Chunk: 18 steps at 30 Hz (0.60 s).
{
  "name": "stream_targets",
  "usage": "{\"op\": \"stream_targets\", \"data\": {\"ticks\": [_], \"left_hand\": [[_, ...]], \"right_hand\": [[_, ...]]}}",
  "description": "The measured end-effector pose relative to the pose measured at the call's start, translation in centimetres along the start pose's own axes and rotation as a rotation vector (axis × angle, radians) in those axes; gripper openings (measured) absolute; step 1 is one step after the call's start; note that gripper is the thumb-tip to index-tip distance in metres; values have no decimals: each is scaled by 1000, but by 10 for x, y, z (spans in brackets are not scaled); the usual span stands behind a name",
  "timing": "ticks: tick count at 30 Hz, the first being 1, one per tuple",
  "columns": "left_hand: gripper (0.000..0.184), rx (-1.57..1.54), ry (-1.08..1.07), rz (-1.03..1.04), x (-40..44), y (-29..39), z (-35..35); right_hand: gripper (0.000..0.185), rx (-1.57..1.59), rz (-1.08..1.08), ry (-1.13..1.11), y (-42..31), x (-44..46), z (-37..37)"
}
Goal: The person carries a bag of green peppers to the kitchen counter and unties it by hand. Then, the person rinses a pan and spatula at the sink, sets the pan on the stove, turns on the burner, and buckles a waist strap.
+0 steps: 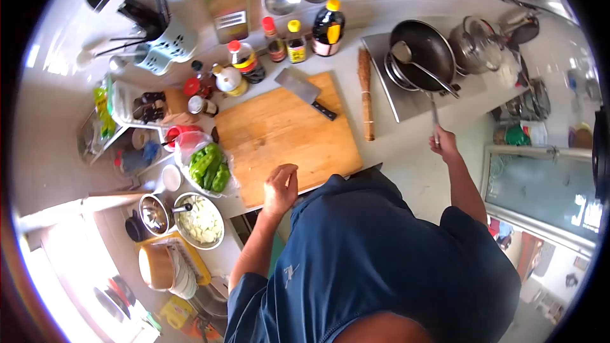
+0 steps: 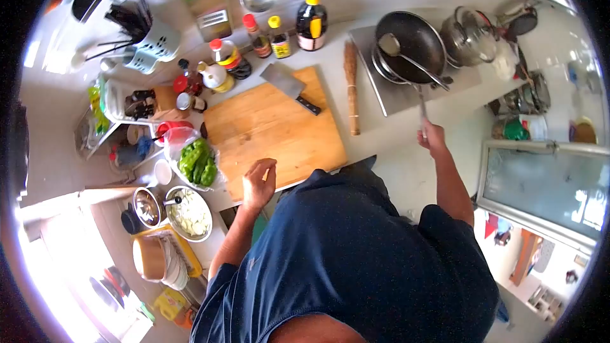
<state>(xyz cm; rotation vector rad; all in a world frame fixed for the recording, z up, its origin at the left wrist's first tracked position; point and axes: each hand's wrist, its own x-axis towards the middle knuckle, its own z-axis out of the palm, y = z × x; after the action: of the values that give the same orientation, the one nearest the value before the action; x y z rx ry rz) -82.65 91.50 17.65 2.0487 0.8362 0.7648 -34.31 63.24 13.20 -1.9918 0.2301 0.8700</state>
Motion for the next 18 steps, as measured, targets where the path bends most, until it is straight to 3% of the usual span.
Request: {"op": "stream_targets", "data": {"ticks": [3, 10, 13, 18], "left_hand": [[12, -123, -72, -214, -6, 20, 38], [26, -222, -308, -355, 14, 63, 132], [39, -208, -372, -375, 34, 84, 186], [84, -357, -485, -590, 79, 92, 308]], "right_hand": [[37, 116, 28, -218, 0, -13, 18], [42, -61, -9, -487, -6, -32, 47], [42, -46, -43, -527, 4, -23, 37], [26, -48, -53, -583, 37, -15, 0]]}}
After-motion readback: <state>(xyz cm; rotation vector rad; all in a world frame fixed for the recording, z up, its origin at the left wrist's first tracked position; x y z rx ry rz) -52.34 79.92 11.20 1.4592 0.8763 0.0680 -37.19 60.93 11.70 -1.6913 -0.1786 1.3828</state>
